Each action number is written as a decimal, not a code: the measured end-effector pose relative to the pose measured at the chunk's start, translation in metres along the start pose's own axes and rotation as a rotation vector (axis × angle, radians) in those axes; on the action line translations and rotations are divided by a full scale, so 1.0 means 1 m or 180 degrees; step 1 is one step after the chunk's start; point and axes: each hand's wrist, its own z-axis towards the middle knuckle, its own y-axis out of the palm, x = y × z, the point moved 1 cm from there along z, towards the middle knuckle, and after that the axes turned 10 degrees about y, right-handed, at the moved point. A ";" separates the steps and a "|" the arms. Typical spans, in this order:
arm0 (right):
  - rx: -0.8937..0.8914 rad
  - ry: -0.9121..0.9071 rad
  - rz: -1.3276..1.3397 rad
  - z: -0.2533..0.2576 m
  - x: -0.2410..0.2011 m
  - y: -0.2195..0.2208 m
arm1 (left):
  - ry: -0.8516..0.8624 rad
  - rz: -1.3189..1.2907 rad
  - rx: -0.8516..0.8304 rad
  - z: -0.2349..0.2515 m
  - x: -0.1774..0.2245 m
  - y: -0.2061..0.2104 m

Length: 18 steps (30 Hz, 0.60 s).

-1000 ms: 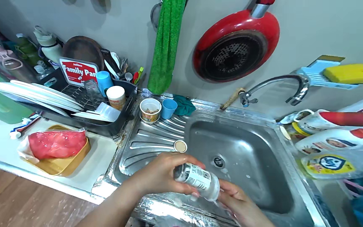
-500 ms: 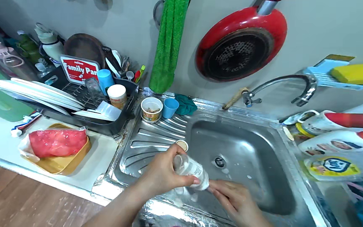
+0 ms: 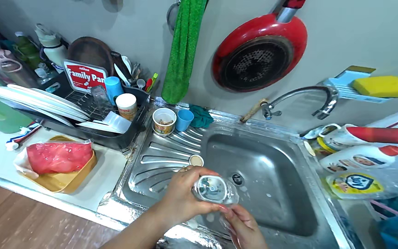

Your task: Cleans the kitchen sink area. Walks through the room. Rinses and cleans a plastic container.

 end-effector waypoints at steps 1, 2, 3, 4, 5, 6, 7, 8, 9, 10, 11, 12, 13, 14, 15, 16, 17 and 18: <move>0.0056 -0.0143 -0.0194 0.001 -0.004 0.001 | -0.0025 -0.0074 -0.0015 0.000 0.000 -0.001; 0.0104 -0.0325 -0.0464 0.001 -0.009 0.001 | -0.0056 -0.0140 -0.0037 0.000 0.001 -0.003; 0.0129 -0.0546 -0.0795 0.003 -0.013 0.000 | -0.0102 -0.0217 -0.0075 0.000 0.001 -0.004; 0.0126 -0.0783 -0.1123 0.005 -0.017 -0.002 | -0.0159 -0.0325 -0.0114 0.000 0.002 -0.006; 0.0114 -0.0978 -0.1414 0.006 -0.022 -0.005 | -0.0209 -0.0435 -0.0159 0.000 0.002 -0.008; 0.0063 -0.1101 -0.1611 0.008 -0.026 -0.009 | -0.0236 -0.0558 -0.0218 0.000 0.003 -0.010; -0.0015 -0.1146 -0.1733 0.010 -0.031 -0.011 | -0.0238 -0.0675 -0.0289 0.002 0.004 -0.013; -0.0105 -0.1118 -0.1760 0.011 -0.036 -0.011 | -0.0235 -0.0777 -0.0370 0.003 0.005 -0.015; -0.0213 -0.1041 -0.1721 0.012 -0.040 -0.011 | -0.0230 -0.0875 -0.0435 0.004 0.005 -0.017; -0.0338 -0.0941 -0.1637 0.013 -0.043 -0.012 | -0.0227 -0.0968 -0.0485 0.005 0.005 -0.019; -0.0496 -0.0836 -0.1511 0.016 -0.046 -0.013 | -0.0219 -0.1086 -0.0531 0.006 0.005 -0.020; -0.0665 -0.0733 -0.1397 0.019 -0.046 -0.014 | -0.0196 -0.1211 -0.0571 0.006 0.004 -0.021; -0.0837 -0.0642 -0.1275 0.023 -0.046 -0.017 | -0.0168 -0.1318 -0.0609 0.007 0.003 -0.022; -0.0980 -0.0534 -0.1157 0.027 -0.044 -0.019 | -0.0138 -0.1389 -0.0649 0.006 0.002 -0.023; -0.1094 -0.0392 -0.1016 0.029 -0.042 -0.021 | -0.0111 -0.1435 -0.0684 0.005 0.001 -0.023; -0.1194 -0.0233 -0.0890 0.030 -0.039 -0.023 | -0.0100 -0.1476 -0.0699 0.004 -0.001 -0.023; -0.1273 -0.0081 -0.0743 0.031 -0.036 -0.024 | -0.0119 -0.1507 -0.0682 0.002 -0.003 -0.023; -0.1338 0.0046 -0.0609 0.033 -0.033 -0.027 | -0.0184 -0.1557 -0.0622 -0.001 -0.005 -0.024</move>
